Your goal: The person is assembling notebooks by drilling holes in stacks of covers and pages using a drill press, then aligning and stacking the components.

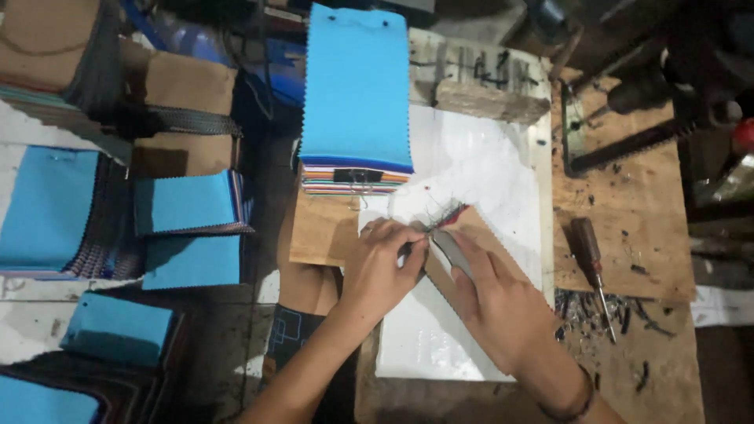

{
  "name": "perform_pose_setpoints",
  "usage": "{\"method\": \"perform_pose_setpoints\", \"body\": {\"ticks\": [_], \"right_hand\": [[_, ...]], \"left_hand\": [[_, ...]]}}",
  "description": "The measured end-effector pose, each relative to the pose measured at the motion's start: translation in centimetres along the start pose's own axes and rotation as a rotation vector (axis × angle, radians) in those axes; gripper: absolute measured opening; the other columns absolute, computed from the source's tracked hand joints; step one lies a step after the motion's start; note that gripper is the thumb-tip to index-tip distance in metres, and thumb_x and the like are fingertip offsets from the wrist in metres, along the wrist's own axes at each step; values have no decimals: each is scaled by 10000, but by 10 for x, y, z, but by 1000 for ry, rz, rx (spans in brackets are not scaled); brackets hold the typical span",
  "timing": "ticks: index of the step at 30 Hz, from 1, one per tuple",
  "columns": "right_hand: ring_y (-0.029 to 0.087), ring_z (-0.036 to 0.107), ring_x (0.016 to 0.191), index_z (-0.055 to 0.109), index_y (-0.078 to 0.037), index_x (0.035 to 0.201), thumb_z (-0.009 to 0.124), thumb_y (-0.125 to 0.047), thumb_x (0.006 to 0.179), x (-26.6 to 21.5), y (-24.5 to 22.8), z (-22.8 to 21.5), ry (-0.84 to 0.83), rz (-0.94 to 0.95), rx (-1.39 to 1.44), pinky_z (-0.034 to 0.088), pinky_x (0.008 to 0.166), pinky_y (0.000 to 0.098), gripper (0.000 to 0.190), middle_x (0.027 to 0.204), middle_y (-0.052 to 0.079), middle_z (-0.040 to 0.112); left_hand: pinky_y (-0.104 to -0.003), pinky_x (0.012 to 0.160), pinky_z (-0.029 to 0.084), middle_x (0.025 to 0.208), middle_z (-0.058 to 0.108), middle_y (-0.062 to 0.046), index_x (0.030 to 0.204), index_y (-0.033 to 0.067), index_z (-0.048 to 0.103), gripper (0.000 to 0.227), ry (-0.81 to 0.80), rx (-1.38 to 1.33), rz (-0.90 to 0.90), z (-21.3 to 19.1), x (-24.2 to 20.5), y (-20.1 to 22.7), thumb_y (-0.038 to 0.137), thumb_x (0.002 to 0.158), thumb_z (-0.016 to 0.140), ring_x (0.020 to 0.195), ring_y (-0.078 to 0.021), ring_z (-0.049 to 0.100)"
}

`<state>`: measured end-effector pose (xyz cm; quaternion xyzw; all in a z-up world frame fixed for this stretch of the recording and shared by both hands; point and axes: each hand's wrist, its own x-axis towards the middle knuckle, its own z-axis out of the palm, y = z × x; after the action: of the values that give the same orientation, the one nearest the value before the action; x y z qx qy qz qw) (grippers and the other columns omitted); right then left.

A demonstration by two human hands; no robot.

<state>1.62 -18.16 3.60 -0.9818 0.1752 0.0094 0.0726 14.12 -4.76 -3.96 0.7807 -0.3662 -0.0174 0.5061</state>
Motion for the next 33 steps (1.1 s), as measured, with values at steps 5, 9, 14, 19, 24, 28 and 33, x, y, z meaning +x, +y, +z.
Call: {"method": "perform_pose_setpoints", "body": {"ticks": [5,9,14,19,24,28,33], "right_hand": [[405,731,862,393,-344,1518,485,-387,973,-5,-2,-18,-200,139,132,582,625,594,554,1369,-15,648],[366,681,512,448,-281,1493,505,-341,983,-7,-2,-21,-153,53,87,542,379,508,516,1060,25,735],[365,674,551,404,-309,1526,465,-349,1003,-5,-6,-28,-227,102,119,544,424,518,528,1043,21,721],[315,600,399,433,-260,1518,498,-321,1008,-12,2,-15,-107,26,61,491,334,455,518,836,30,710],[356,669,501,425,-253,1515,494,-336,1006,-8,-1,-20,-154,42,58,532,401,488,520,890,60,718],[423,681,627,378,-240,1525,445,-342,1024,-3,0,-21,-259,57,81,533,548,562,516,921,96,687],[245,731,780,459,-336,1508,493,-368,974,-21,21,-57,-238,190,425,638,623,413,536,1244,44,695]], "left_hand": [[-410,869,497,907,727,-31,968,106,753,94,72,0,-9,4,-1,3,154,922,685,913,-273,663],[-434,852,503,1016,732,-30,1131,148,709,181,3,-21,-56,-3,-3,9,208,978,634,994,-270,665],[-406,868,508,942,654,-24,1233,227,709,223,9,-12,-37,-5,-3,9,224,1027,624,859,-238,656],[-399,709,519,970,663,-48,1048,89,763,230,3,81,59,-11,4,21,261,1020,613,859,-258,649],[-379,692,490,950,691,-32,937,146,775,317,-85,33,-208,-4,20,26,399,981,589,824,-242,658],[-245,869,449,1004,750,15,961,138,766,195,-13,-409,-637,-22,37,51,296,948,653,952,-119,640],[-253,648,459,958,765,46,994,169,747,263,-111,-227,-403,-26,4,66,396,966,617,769,-86,639]]}}
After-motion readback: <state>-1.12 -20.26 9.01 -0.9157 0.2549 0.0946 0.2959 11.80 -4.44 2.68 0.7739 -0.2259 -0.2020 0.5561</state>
